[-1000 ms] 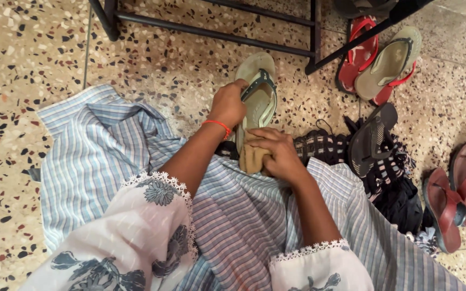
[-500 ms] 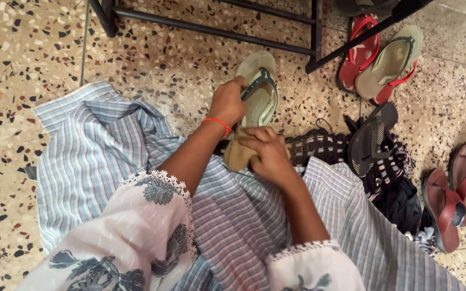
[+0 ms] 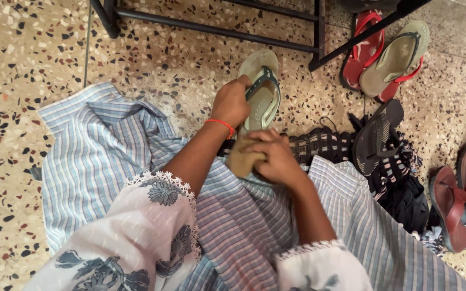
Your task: The person sits on the floor and wipes a pair of blue flip-flops and a pair of green flip-flops with a cloth. They clean the straps and soles, then place the cleaned sandals on a nearby shoe rack.
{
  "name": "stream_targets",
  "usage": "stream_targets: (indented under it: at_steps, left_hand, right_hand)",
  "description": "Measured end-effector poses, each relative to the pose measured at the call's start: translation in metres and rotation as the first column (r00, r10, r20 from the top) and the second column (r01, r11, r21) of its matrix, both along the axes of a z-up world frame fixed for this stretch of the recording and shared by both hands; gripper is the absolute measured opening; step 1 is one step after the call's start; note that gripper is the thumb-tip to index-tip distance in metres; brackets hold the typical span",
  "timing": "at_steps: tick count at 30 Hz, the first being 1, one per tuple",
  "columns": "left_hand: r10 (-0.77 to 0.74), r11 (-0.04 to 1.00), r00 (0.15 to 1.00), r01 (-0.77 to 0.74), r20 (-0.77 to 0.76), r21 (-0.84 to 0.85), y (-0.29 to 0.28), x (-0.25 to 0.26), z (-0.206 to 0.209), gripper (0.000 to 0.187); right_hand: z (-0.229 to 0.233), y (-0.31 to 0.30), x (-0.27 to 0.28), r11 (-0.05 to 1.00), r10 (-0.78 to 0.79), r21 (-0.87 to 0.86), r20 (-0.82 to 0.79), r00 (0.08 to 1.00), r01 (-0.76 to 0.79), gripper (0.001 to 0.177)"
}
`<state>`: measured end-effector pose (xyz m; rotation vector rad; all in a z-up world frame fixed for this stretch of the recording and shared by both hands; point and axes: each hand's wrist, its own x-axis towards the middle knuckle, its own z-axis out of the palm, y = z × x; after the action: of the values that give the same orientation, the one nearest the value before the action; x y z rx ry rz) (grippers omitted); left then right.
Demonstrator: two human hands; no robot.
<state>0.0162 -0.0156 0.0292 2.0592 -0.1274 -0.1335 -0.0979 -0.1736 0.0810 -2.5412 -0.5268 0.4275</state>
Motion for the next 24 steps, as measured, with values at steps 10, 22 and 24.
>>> stream_targets:
  at_steps: [10, 22, 24]
  left_hand:
    - [-0.016, 1.0, 1.0, 0.016, -0.008, -0.014, 0.0, 0.001, 0.004, 0.047]
    - [0.003, 1.0, 0.998, -0.004, -0.056, -0.009, -0.002, 0.0, -0.003, 0.05]
    - [0.001, 1.0, 1.0, -0.002, -0.031, -0.007, -0.003, 0.0, -0.004, 0.051]
  right_hand:
    - [0.012, -0.003, 0.03, 0.93, -0.329, -0.072, 0.274, 0.904, 0.361, 0.05]
    - [0.019, -0.04, 0.003, 0.964, -0.261, 0.0, -0.16, 0.952, 0.265, 0.056]
    - [0.02, -0.039, 0.013, 0.939, -0.326, -0.108, 0.024, 0.945, 0.327, 0.054]
